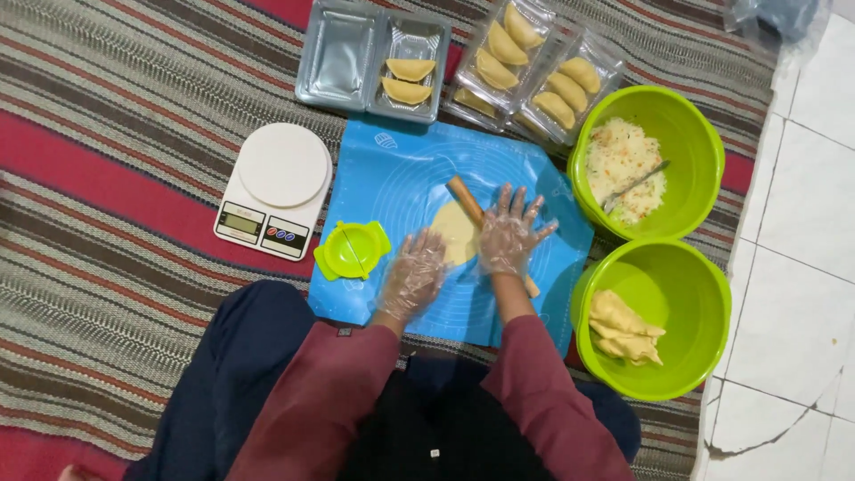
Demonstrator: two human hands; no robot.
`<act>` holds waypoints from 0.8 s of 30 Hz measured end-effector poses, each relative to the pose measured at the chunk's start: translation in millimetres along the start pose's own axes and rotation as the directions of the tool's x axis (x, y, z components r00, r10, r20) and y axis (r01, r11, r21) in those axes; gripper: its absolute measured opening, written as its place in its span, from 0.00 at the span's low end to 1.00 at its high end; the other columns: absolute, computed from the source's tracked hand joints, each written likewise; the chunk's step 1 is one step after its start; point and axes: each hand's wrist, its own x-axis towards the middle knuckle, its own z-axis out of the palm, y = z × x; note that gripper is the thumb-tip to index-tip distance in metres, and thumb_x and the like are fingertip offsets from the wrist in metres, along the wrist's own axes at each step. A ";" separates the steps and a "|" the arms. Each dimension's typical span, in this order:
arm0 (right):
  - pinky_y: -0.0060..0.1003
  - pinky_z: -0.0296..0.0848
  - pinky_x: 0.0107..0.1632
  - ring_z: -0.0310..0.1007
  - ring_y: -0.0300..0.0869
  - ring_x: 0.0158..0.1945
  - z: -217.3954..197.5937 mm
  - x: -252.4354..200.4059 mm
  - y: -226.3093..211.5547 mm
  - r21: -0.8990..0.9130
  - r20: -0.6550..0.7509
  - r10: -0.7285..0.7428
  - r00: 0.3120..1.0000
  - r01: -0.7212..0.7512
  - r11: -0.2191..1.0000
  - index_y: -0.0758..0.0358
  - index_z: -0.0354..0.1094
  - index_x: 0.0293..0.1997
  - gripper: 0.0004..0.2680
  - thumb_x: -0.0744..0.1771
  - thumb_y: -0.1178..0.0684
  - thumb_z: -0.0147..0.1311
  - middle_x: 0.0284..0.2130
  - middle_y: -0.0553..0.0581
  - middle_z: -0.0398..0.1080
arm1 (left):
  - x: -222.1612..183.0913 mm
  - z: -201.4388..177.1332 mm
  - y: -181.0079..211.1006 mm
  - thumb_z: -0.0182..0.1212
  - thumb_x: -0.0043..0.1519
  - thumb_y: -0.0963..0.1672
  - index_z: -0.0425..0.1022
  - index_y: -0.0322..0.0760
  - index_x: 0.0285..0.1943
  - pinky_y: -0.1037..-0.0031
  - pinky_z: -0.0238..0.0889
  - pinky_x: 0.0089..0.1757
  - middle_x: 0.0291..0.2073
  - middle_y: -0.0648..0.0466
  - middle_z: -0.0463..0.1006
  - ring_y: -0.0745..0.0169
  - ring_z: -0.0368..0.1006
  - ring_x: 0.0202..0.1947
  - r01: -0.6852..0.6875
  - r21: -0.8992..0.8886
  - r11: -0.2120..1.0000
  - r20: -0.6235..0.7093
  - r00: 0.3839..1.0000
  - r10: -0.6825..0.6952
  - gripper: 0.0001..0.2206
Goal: Rolling out small pieces of dough with a rolling pin and placing them into a pastry mold.
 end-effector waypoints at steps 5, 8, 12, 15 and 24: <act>0.80 0.41 0.68 0.36 0.61 0.79 15.7 17.9 17.4 0.020 0.038 -0.030 0.999 0.030 0.999 0.43 0.36 0.81 0.23 0.74 0.39 0.35 0.78 0.55 0.43 | -4.4 20.8 -5.9 0.53 0.62 0.49 0.78 0.34 0.59 0.48 0.51 0.66 0.60 0.42 0.76 0.42 0.64 0.69 0.039 0.003 0.999 -0.092 0.995 -0.038 0.21; 0.76 0.42 0.70 0.39 0.61 0.78 5.5 1.3 22.6 0.063 -0.142 -0.054 0.988 0.063 0.996 0.44 0.43 0.80 0.21 0.74 0.42 0.38 0.77 0.57 0.45 | -2.9 44.6 -12.4 0.52 0.62 0.50 0.81 0.34 0.53 0.50 0.51 0.66 0.56 0.44 0.80 0.44 0.66 0.68 0.065 -0.011 0.998 -0.162 0.985 -0.065 0.20; 0.39 0.76 0.33 0.76 0.46 0.32 3.6 -35.7 35.7 -0.027 -0.780 -0.194 0.595 0.278 0.960 0.47 0.80 0.45 0.10 0.65 0.40 0.60 0.33 0.56 0.74 | -1.6 54.2 -12.5 0.54 0.60 0.51 0.83 0.37 0.46 0.50 0.54 0.65 0.49 0.46 0.83 0.44 0.69 0.65 0.057 -0.017 0.998 -0.250 0.966 -0.059 0.19; 0.41 0.79 0.38 0.79 0.49 0.38 55.9 -56.8 58.4 0.128 -0.349 -0.138 0.927 0.193 0.973 0.47 0.74 0.54 0.14 0.65 0.39 0.60 0.38 0.56 0.73 | -1.7 60.7 -15.3 0.60 0.58 0.48 0.84 0.38 0.42 0.52 0.58 0.62 0.44 0.47 0.84 0.47 0.74 0.60 0.022 0.044 0.999 -0.282 0.960 -0.008 0.13; 0.46 0.81 0.37 0.80 0.56 0.38 37.1 -126.2 15.5 0.283 -0.302 -0.212 0.929 0.300 0.911 0.47 0.76 0.53 0.13 0.65 0.41 0.60 0.38 0.58 0.73 | -28.2 66.0 -70.7 0.61 0.62 0.54 0.81 0.53 0.49 0.71 0.65 0.58 0.43 0.62 0.82 0.66 0.76 0.54 0.231 -0.387 0.893 -0.423 0.816 -0.394 0.12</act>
